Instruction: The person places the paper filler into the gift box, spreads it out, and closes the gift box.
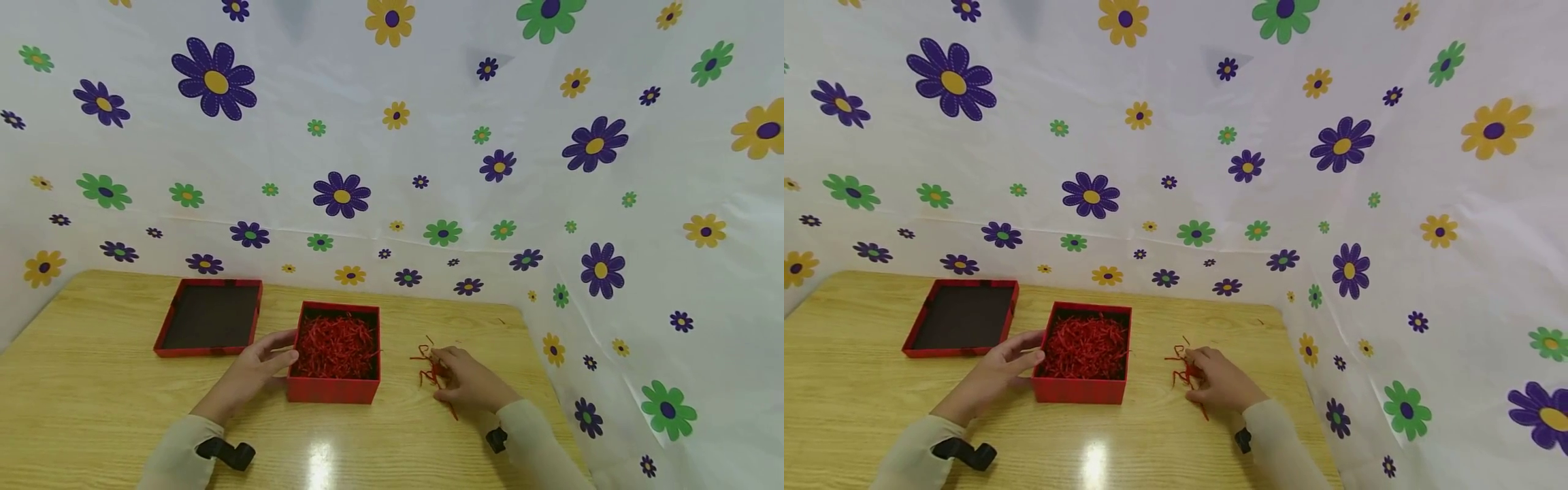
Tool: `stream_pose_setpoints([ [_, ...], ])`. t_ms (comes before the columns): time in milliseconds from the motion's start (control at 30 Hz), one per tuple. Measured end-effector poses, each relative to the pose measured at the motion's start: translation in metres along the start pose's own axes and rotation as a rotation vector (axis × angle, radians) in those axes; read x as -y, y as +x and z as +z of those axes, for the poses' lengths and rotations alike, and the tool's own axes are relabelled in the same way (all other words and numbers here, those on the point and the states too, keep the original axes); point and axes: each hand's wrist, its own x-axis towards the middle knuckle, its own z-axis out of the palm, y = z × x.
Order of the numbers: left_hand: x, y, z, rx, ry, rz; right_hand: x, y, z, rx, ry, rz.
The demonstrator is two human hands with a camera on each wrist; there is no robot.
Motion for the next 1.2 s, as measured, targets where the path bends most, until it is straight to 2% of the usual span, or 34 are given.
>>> stream_pose_setpoints([
  [133,0.0,0.001,0.0,0.0,-0.015,-0.002,-0.002,-0.001,0.002,-0.029,0.007,-0.002],
  [233,0.0,0.0,0.001,0.001,-0.017,-0.004,-0.007,-0.005,0.0,-0.034,0.065,0.0],
  [400,0.0,0.0,0.002,0.005,-0.028,-0.006,-0.013,-0.012,-0.004,0.029,0.179,-0.002],
  [500,0.0,0.0,0.002,0.001,-0.025,-0.009,-0.016,-0.015,-0.004,0.062,0.204,0.006],
  [633,-0.001,0.0,0.002,-0.002,-0.015,-0.012,-0.018,-0.012,-0.002,0.039,0.184,0.033],
  [800,-0.001,0.001,0.001,-0.017,0.025,-0.017,-0.016,0.001,0.001,0.009,0.15,0.037],
  [1000,0.0,0.002,0.001,-0.017,0.018,-0.017,-0.011,0.017,0.002,0.009,0.151,-0.003],
  [1200,0.001,0.002,0.001,-0.016,0.006,-0.013,-0.008,0.024,0.003,0.009,0.07,-0.042],
])
